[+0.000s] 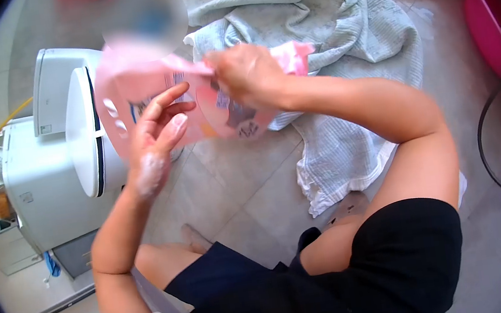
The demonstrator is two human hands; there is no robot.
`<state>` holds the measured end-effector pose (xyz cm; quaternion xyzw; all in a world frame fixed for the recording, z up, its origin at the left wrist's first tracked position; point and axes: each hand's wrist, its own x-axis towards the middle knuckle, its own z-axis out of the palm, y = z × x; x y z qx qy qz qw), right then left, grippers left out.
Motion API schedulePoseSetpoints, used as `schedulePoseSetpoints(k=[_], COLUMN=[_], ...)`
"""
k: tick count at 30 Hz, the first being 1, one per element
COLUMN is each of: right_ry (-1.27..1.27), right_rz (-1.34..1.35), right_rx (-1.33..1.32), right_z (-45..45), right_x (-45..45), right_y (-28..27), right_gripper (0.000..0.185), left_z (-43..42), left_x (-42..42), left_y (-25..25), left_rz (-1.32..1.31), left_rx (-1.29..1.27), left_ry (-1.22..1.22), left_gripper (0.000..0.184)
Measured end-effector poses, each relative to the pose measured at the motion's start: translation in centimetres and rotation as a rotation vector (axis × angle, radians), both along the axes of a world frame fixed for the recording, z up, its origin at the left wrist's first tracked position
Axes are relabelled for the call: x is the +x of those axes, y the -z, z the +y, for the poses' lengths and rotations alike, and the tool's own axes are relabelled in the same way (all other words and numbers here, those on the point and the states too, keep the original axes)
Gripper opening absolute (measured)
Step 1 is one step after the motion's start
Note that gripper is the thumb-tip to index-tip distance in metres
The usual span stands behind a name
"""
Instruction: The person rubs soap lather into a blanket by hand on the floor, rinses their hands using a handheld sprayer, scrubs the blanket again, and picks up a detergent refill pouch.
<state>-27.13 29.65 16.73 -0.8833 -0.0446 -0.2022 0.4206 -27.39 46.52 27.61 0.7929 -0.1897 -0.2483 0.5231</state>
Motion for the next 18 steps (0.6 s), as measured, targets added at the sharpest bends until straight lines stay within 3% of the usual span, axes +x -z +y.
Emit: schedulePoseSetpoints(k=[1, 4, 8, 10, 12, 15, 16, 17, 18], right_ry=[0.071, 0.277, 0.542, 0.574, 0.852, 0.827, 0.832, 0.750, 0.747], right_rz=[-0.042, -0.088, -0.388, -0.101, -0.164, -0.161, -0.146, -0.159, -0.153], right_rx=[0.017, -0.042, -0.287, -0.172, -0.554, -0.513, -0.663, -0.495, -0.539], right_z=[-2.2, -7.6, -12.6, -13.6, -17.1, -18.8, -17.8, -17.5, -17.3], right_x=[0.1, 1.1, 2.2, 0.9, 1.5, -0.9, -1.4, -1.8, -0.9], right_y=[-0.6, -2.0, -1.6, -4.4, -1.8, -2.9, -3.8, -4.4, -5.2], right_gripper=[0.008, 0.012, 0.030, 0.035, 0.036, 0.038, 0.040, 0.040, 0.040], left_z=[-1.0, -1.7, -1.1, -2.1, -5.1, -9.7, -10.9, -12.1, -12.4], left_x=[0.2, 0.7, 4.5, 8.2, 11.2, 13.5, 13.9, 14.0, 14.9], left_y=[-1.5, -1.5, 2.3, 5.4, 8.7, 13.4, 14.7, 15.7, 16.1], left_rz=[0.095, 0.045, 0.117, 0.018, 0.245, 0.492, 0.613, 0.734, 0.748], left_rx=[0.101, 0.576, 1.014, 0.989, 0.642, 0.161, -0.055, -0.277, -0.316], left_ry=[0.102, 0.489, 0.708, 0.707, 0.426, 0.379, 0.404, 0.426, 0.442], left_gripper=[0.035, 0.037, 0.058, 0.069, 0.081, 0.095, 0.097, 0.099, 0.099])
